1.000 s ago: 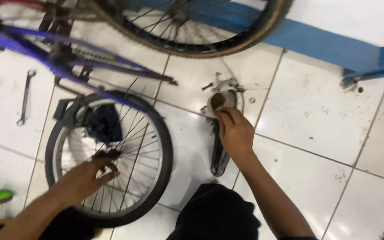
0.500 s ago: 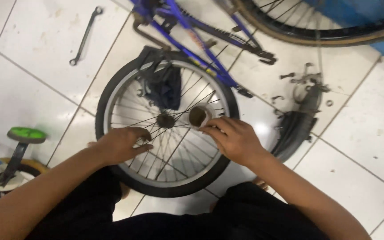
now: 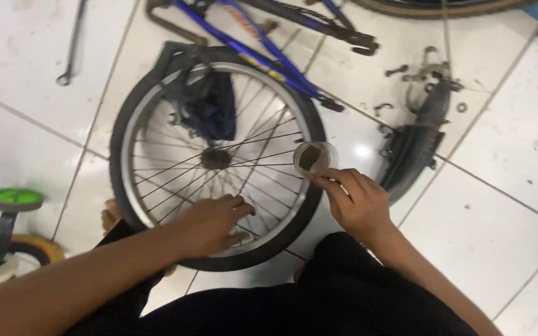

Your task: A person sitting on the floor is inspecting and cleaning the axle of a bicycle wheel using a wrench and a cloth.

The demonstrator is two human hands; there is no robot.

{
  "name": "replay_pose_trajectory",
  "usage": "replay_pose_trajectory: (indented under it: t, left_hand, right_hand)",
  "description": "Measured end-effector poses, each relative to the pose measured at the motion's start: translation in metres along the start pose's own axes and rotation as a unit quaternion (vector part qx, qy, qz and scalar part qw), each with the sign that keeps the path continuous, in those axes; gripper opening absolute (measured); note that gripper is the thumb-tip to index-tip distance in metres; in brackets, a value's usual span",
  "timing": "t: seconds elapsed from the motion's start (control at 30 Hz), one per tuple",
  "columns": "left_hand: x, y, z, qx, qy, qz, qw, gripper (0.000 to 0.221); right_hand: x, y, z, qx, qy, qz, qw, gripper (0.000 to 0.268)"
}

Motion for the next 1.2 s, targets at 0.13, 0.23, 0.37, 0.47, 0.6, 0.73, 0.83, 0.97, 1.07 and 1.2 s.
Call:
replay_pose_trajectory:
  t: [0.13,0.23,0.37,0.47,0.6,0.73,0.83,0.97,1.07,1.2]
  left_hand:
    - [-0.036,0.044,0.022,0.014,0.036,-0.011,0.999,0.089]
    - [-0.04,0.066,0.036,0.049,0.139,-0.135,0.98,0.098]
    - [-0.058,0.067,0.046,0.105,0.102,-0.158,0.977,0.106]
    - [-0.053,0.084,0.06,0.079,0.12,-0.138,0.98,0.112]
    - [-0.043,0.093,0.079,0.067,0.127,-0.139,0.98,0.103]
    - [-0.038,0.077,0.075,0.017,0.087,-0.143,0.986,0.099]
    - [-0.031,0.063,0.08,-0.076,0.082,-0.115,0.987,0.1]
    - [-0.029,0.045,0.074,-0.177,0.103,-0.093,0.974,0.092]
    - [-0.034,0.029,0.062,-0.208,0.07,-0.071,0.973,0.093]
    - [-0.034,0.017,0.057,-0.192,0.029,-0.081,0.978,0.102]
  right_hand:
    - [-0.036,-0.043,0.0,0.008,-0.043,0.097,0.994,0.013]
    - [-0.06,-0.065,0.007,-0.021,-0.056,0.146,0.987,0.011]
    - [-0.071,-0.087,0.041,0.027,-0.062,0.221,0.973,0.006]
    - [-0.077,-0.077,0.062,0.013,-0.043,0.23,0.972,0.007]
    - [-0.074,-0.072,0.073,0.009,-0.02,0.225,0.974,0.007]
    - [-0.078,-0.077,0.083,0.0,-0.025,0.234,0.972,0.006]
    - [-0.07,-0.08,0.081,-0.032,-0.043,0.232,0.971,0.02]
    - [-0.051,-0.081,0.081,-0.069,-0.008,0.228,0.971,0.026]
    - [-0.034,-0.093,0.116,0.023,0.09,0.228,0.969,0.019]
    - [0.0,-0.059,0.163,0.064,0.168,0.101,0.978,0.03]
Point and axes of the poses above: each hand's wrist, its own y-axis towards the middle knuckle, its own z-axis out of the palm, x = y × z, the point moved 6 cm from there along y, towards the middle knuckle, and after that the axes turned 1 degree about -z, right-handed, at the moved point
